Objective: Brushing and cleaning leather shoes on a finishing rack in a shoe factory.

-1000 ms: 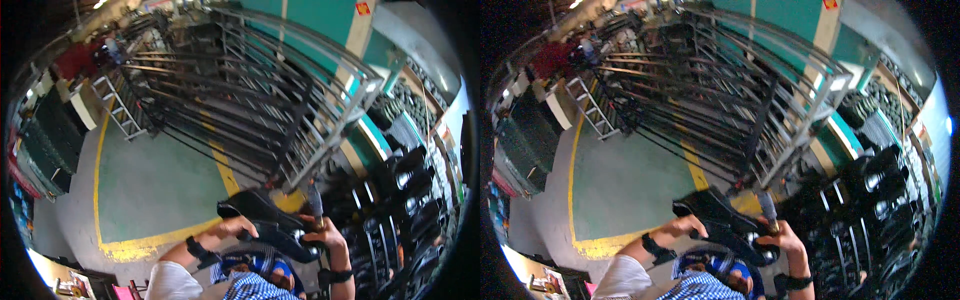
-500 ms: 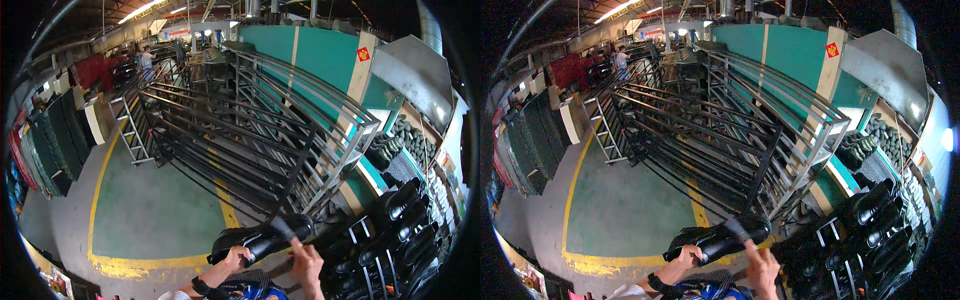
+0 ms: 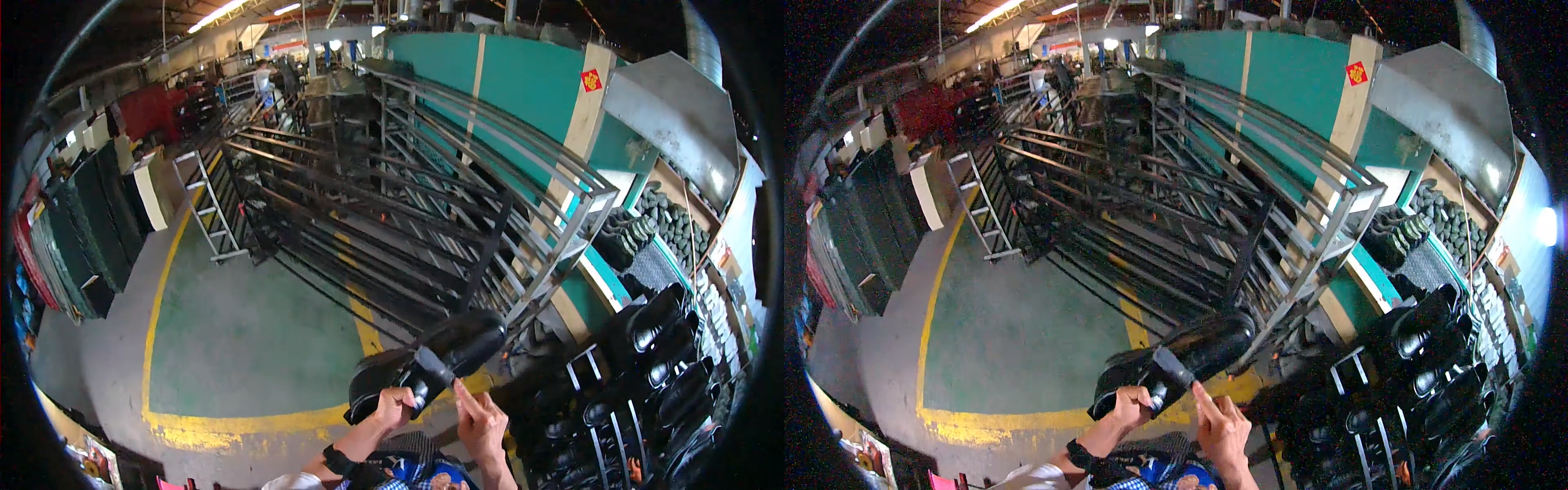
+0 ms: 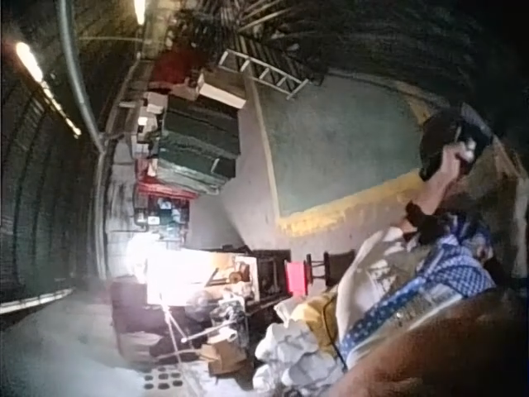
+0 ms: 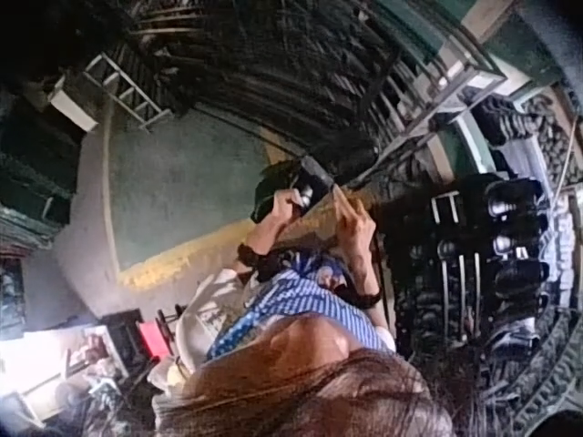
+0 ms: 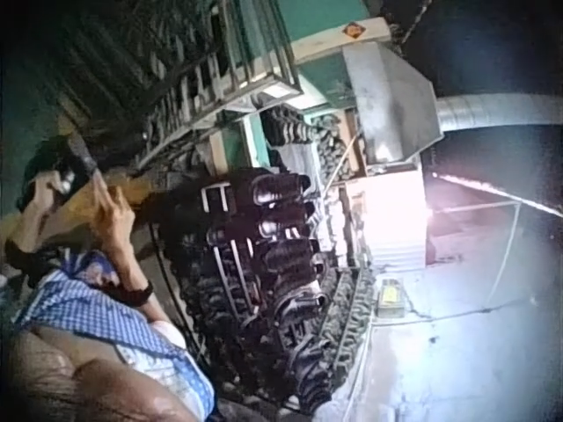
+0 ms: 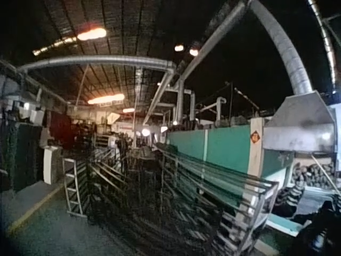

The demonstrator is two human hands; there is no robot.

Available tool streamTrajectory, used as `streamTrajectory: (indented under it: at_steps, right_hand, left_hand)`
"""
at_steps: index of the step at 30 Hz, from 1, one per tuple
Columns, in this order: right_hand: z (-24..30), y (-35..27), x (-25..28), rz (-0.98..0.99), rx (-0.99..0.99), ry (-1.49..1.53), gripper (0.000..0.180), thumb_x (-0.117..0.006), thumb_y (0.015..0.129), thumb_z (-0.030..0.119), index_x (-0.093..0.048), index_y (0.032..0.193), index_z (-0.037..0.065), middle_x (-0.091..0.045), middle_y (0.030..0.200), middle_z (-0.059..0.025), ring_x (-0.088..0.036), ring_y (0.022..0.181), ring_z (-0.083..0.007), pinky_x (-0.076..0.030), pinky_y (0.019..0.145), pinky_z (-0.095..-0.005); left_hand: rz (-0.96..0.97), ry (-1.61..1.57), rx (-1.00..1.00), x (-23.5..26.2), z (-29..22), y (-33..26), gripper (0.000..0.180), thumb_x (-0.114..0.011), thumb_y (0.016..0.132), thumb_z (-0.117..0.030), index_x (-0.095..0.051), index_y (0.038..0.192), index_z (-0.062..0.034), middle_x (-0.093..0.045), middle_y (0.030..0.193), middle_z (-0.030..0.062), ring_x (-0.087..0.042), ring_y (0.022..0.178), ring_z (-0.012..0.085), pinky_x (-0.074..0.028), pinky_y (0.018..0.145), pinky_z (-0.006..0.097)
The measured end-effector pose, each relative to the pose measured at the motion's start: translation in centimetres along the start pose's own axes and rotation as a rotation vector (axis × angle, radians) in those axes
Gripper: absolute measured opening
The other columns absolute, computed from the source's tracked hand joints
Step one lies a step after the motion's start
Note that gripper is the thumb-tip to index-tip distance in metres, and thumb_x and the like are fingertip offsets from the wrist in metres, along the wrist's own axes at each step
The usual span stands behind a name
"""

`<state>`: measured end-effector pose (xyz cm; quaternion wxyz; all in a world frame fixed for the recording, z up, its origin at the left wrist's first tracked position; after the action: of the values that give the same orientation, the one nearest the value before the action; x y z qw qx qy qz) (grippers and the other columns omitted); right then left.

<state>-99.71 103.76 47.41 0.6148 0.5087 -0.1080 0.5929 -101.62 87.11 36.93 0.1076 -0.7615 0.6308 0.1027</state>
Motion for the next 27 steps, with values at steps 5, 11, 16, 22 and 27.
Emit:
streamTrajectory:
  at_steps: [5,11,16,22,27]
  right_hand:
    - [0.4,1.9,1.0,-0.08,-0.007,-0.021,0.033,-0.06,0.073,0.001,-0.063,0.104,0.014,-0.047,0.06,-0.0093,-0.051,0.053,-0.0249,-0.042,0.049,-0.0322]
    - [-4.7,2.2,2.7,-0.125,-0.217,-0.068,0.038,-0.058,0.074,0.001,-0.06,0.109,0.015,-0.053,0.068,-0.0092,-0.053,0.054,-0.0254,-0.044,0.05,-0.0325]
    - [-2.0,1.5,1.4,0.006,0.071,-0.08,0.048,-0.056,0.066,-0.004,-0.06,0.109,0.017,-0.051,0.065,-0.0078,-0.055,0.058,-0.0241,-0.045,0.05,-0.031]
    - [-2.4,0.4,1.2,0.037,0.015,0.042,0.051,-0.058,0.065,-0.005,-0.059,0.111,0.019,-0.048,0.063,-0.0071,-0.052,0.053,-0.0226,-0.044,0.048,-0.0312]
    - [-4.4,2.2,2.9,-0.084,-0.13,-0.042,0.051,-0.057,0.065,-0.005,-0.059,0.111,0.018,-0.048,0.063,-0.007,-0.053,0.053,-0.0231,-0.045,0.05,-0.0308]
  left_hand:
    - [0.002,-0.168,-0.169,-1.3,-2.0,0.9,0.02,-0.046,0.057,0.012,-0.042,0.047,-0.0052,-0.046,0.052,0.0013,-0.042,0.048,0.0108,-0.033,0.045,0.028]
    - [0.077,0.091,-0.439,-2.4,-3.2,0.1,0.028,-0.056,0.058,0.015,-0.042,0.047,-0.0076,-0.047,0.052,-0.0032,-0.045,0.049,0.0054,-0.036,0.046,0.022]
    - [0.091,0.076,-0.487,-1.1,-2.5,0.3,0.026,-0.05,0.062,0.017,-0.047,0.051,-0.0066,-0.054,0.054,0.0009,-0.051,0.051,0.0076,-0.038,0.049,0.021]
    - [0.145,-0.118,-0.264,-2.0,-0.5,-0.2,0.025,-0.057,0.058,0.017,-0.048,0.05,-0.0049,-0.053,0.054,0.0012,-0.05,0.051,0.0094,-0.038,0.051,0.023]
    - [0.232,0.049,-0.326,-2.9,-0.7,-1.0,0.018,-0.056,0.064,0.012,-0.056,0.055,-0.0032,-0.053,0.059,0.001,-0.05,0.057,0.0088,-0.039,0.054,0.024]
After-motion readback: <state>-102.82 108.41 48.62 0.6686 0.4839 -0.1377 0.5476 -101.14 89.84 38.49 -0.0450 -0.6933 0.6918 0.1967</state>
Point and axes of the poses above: each hand's wrist, its own y-axis towards the middle knuckle, its own x-axis out of the back of the hand, z = x × y, the point moved 10 cm from there along y, towards the middle knuckle
